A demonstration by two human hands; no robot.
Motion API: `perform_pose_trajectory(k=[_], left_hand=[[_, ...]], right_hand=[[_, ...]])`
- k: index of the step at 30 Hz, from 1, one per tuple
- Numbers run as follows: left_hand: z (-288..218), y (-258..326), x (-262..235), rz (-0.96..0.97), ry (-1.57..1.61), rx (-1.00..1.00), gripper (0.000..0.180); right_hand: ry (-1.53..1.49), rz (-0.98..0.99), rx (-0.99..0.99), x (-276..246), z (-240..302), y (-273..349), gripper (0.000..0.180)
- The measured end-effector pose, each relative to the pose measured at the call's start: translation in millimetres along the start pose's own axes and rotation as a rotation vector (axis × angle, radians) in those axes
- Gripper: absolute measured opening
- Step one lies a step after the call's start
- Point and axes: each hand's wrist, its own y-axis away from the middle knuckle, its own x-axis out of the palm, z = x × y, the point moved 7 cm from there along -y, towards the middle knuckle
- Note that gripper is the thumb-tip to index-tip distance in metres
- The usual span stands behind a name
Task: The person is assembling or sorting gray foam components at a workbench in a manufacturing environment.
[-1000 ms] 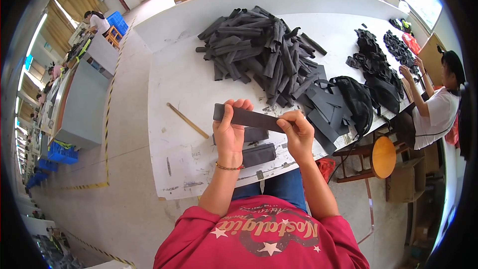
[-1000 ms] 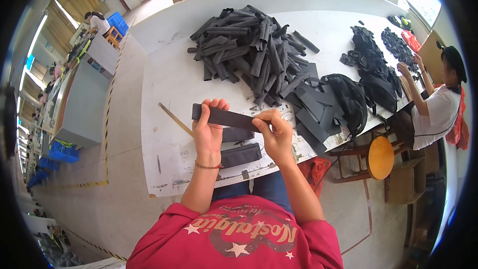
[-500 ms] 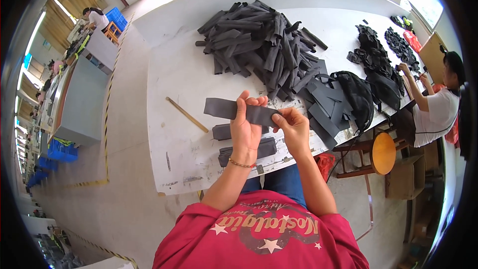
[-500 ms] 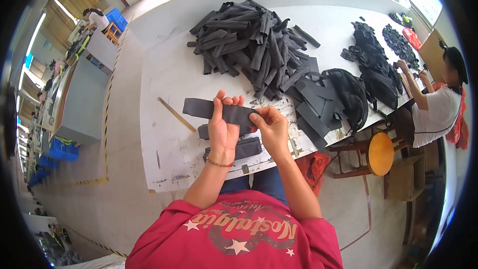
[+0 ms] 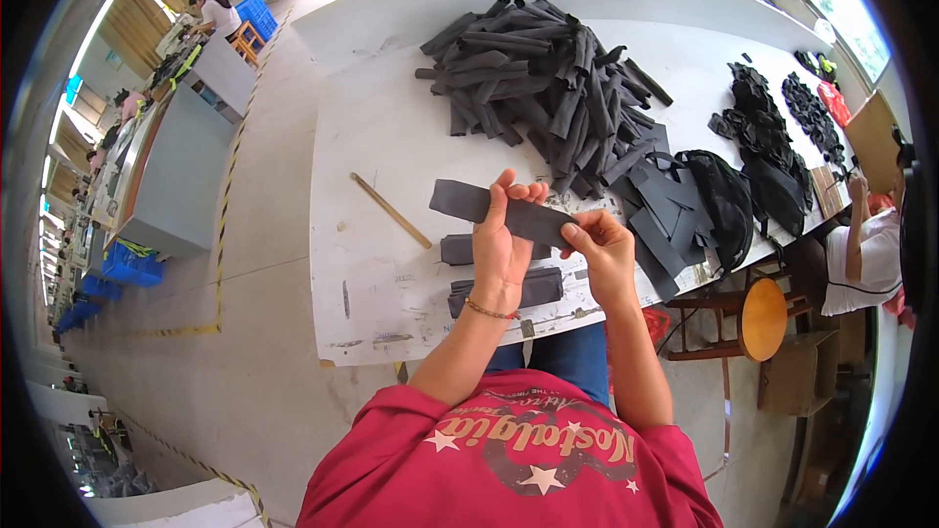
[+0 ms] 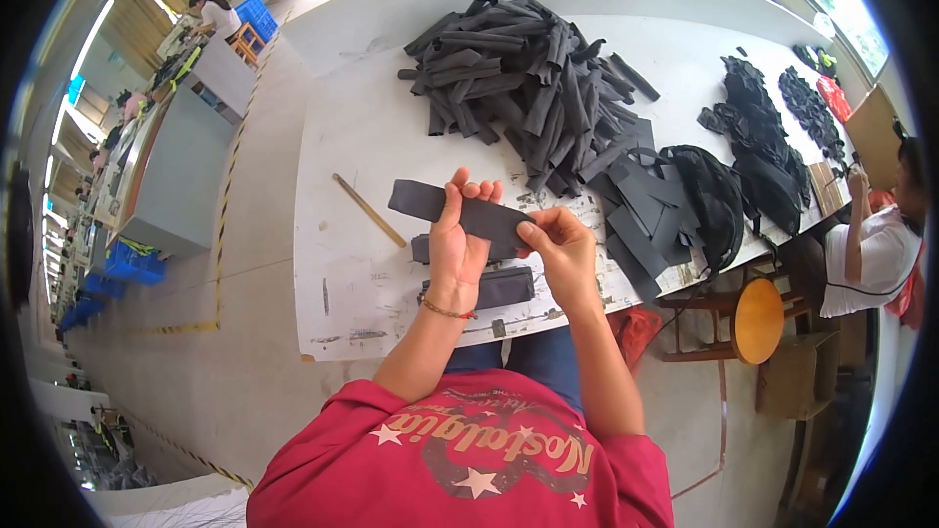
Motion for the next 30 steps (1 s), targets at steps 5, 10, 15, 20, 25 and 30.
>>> perform_pose_trajectory(k=[5,10,15,20,25,30], left_hand=[[-7.1,-7.9,-5.7,-0.008,-0.063,-0.012,0.036],[-69.3,-7.3,-32.8,-0.154,-0.638,0.07,0.036],[-96.8,17.8,-84.7,-0.308,-1.153,0.2,0.023],[-103.7,22.7,-96.6,-0.113,-1.814,0.574,0.012],[-95.7,-1.8,-145.1,-0.138,-1.714,0.309,0.014],[-88.1,-13.0,-170.5,-0.157,-1.661,0.112,0.016]], right_hand=[[0.163,0.009,0.042,11.0,-4.7,-9.4,0.017],[0.226,0.084,0.017,8.1,0.8,-25.9,0.01],[0.536,0.054,0.132,-0.3,-60.2,-20.6,0.013],[0.824,0.012,-0.001,5.4,-81.6,-25.1,0.022],[1.033,0.069,-0.067,6.3,-100.6,-40.2,0.024],[1.112,0.085,0.035,-7.7,-114.9,-55.4,0.032]])
